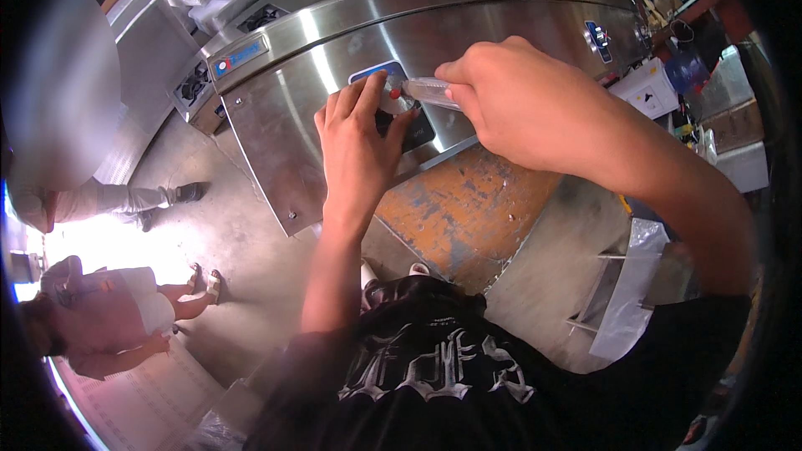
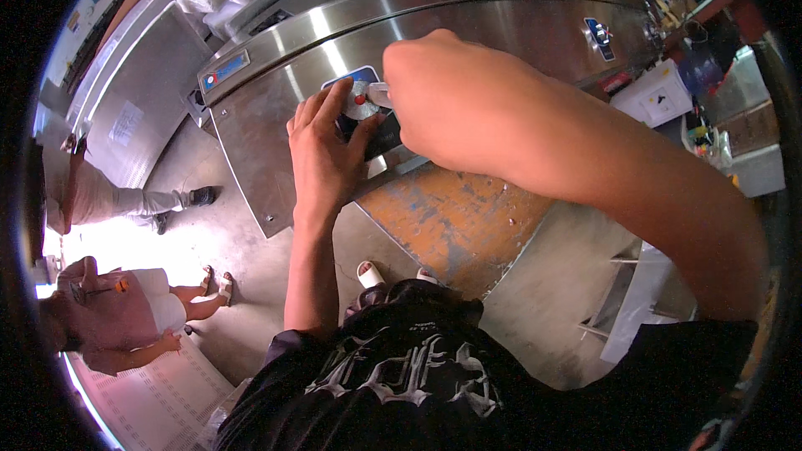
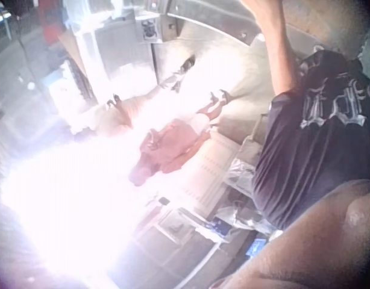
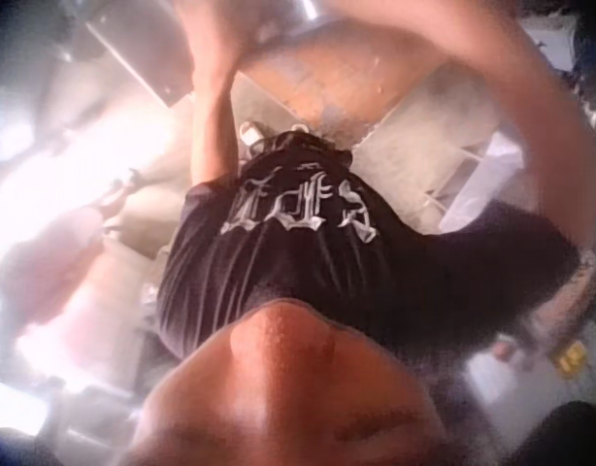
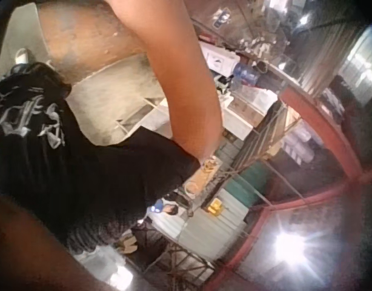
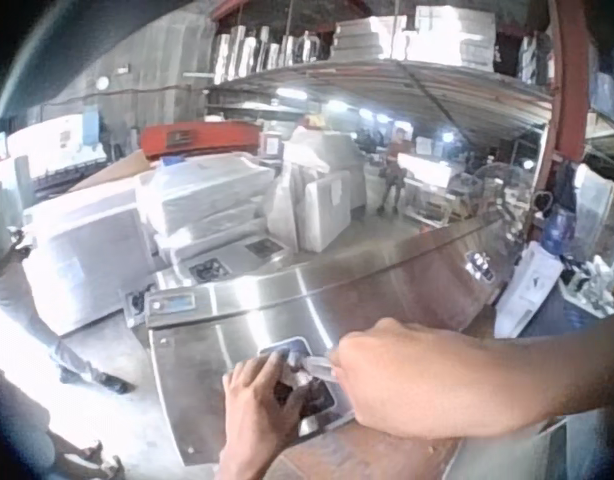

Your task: The person uses a wrench to tighten bolts on a stainless steel commercial kitchen appliance, then uses a utility knife to remove a sticker from the control panel. They walk to a toolbox, open it, and retrieve additional tools before returning to the appliance.

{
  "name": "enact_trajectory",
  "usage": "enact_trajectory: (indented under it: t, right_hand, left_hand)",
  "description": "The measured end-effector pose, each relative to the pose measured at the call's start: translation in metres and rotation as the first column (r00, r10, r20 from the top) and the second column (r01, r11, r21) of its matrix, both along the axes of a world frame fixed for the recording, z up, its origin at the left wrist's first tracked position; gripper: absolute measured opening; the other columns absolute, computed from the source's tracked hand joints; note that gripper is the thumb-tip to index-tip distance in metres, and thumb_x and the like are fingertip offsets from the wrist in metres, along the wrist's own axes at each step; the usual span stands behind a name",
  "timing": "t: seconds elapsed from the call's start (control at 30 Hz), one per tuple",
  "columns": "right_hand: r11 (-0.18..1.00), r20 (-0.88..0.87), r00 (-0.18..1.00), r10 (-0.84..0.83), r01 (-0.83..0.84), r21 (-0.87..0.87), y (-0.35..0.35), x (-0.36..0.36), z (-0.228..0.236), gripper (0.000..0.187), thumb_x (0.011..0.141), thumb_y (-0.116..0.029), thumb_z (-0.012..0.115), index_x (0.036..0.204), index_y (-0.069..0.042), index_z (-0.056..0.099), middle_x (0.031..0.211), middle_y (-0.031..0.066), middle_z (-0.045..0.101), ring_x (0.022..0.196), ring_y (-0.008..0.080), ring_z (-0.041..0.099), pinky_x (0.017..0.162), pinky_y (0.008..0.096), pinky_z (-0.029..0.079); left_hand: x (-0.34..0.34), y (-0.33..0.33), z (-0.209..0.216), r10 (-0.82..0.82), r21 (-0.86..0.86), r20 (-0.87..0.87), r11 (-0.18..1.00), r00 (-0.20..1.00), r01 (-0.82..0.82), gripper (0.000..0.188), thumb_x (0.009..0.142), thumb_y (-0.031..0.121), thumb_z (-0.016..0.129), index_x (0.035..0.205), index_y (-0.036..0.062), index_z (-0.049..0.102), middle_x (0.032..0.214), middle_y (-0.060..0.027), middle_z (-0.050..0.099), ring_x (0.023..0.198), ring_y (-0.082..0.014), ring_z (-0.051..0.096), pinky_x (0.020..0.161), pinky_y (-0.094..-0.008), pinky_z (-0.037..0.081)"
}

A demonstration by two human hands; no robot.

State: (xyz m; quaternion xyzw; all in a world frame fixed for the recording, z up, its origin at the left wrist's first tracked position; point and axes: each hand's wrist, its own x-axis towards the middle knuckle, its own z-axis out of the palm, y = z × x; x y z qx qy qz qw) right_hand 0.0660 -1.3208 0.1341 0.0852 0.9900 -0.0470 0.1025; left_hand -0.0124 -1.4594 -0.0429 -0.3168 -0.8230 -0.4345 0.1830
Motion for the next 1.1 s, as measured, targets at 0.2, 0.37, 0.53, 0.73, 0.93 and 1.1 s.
enact_trajectory:
  t: [0.2,0.37,0.53,0.73,0.93,1.1]
  right_hand:
    - [0.963,-0.200,0.979,0.038,-0.089,-0.252,0.013,0.010,-0.022,0.030,0.100,-0.016,0.058,0.122,0.000,0.070,0.094,0.0261,0.071,0.088,0.0409,0.073,0.076,0.0464,0.055]
    - [0.841,-0.089,0.972,-0.217,0.139,-0.523,0.026,0.031,-0.049,0.035,0.104,-0.017,0.055,0.135,-0.004,0.065,0.081,0.0153,0.066,0.069,0.0219,0.064,0.062,0.0366,0.048]
    - [0.520,-0.004,0.945,-0.326,0.176,-0.836,0.033,0.046,-0.080,0.039,0.110,-0.019,0.051,0.147,-0.008,0.057,0.067,-0.0026,0.051,0.054,0.0032,0.041,0.047,0.0216,0.034]
    - [0.359,-0.006,0.908,-0.418,0.160,-0.920,0.035,0.055,-0.106,0.041,0.111,-0.026,0.051,0.147,-0.007,0.056,0.067,-0.0011,0.053,0.048,0.0019,0.037,0.043,0.0189,0.031]
    - [0.279,-0.090,0.885,-0.457,0.046,-0.959,0.029,0.055,-0.122,0.042,0.109,-0.026,0.055,0.147,-0.008,0.056,0.069,-0.0008,0.055,0.050,0.0016,0.040,0.043,0.0186,0.033]
    - [0.461,-0.179,0.911,-0.371,0.013,-0.887,0.038,0.057,-0.118,0.042,0.108,-0.020,0.056,0.149,-0.012,0.055,0.069,-0.0043,0.051,0.054,0.0017,0.040,0.048,0.0207,0.035]
  left_hand:
    - [0.001,-0.001,0.002,-0.005,0.028,0.031,1.000,1.000,0.005,0.056,0.080,0.022,0.084,0.131,0.0044,0.067,0.120,-0.0132,0.069,0.110,-0.0292,0.063,0.102,-0.0421,0.042]
    - [0.001,0.000,0.003,0.010,0.027,0.040,1.000,0.999,-0.011,0.055,0.080,0.022,0.083,0.130,0.0050,0.067,0.120,-0.0142,0.070,0.110,-0.0306,0.065,0.103,-0.0425,0.043]
    - [0.002,0.000,0.005,0.000,0.042,0.064,0.999,0.998,-0.003,0.055,0.079,0.020,0.084,0.130,0.0058,0.067,0.119,-0.0139,0.070,0.110,-0.0305,0.065,0.103,-0.0434,0.043]
    - [0.001,-0.002,0.002,-0.007,0.064,0.069,0.998,0.998,0.002,0.060,0.078,0.021,0.085,0.131,0.0041,0.066,0.122,-0.0149,0.069,0.115,-0.0313,0.063,0.104,-0.0436,0.042]
    - [0.002,-0.005,0.000,-0.010,0.023,0.030,1.000,1.000,0.009,0.063,0.081,0.022,0.083,0.137,0.0033,0.062,0.126,-0.0134,0.067,0.116,-0.0294,0.061,0.103,-0.0418,0.041]
    - [0.004,-0.005,0.003,-0.008,0.027,0.035,1.000,0.999,0.007,0.060,0.081,0.021,0.083,0.135,0.0043,0.063,0.126,-0.0129,0.068,0.114,-0.0295,0.061,0.102,-0.0417,0.041]
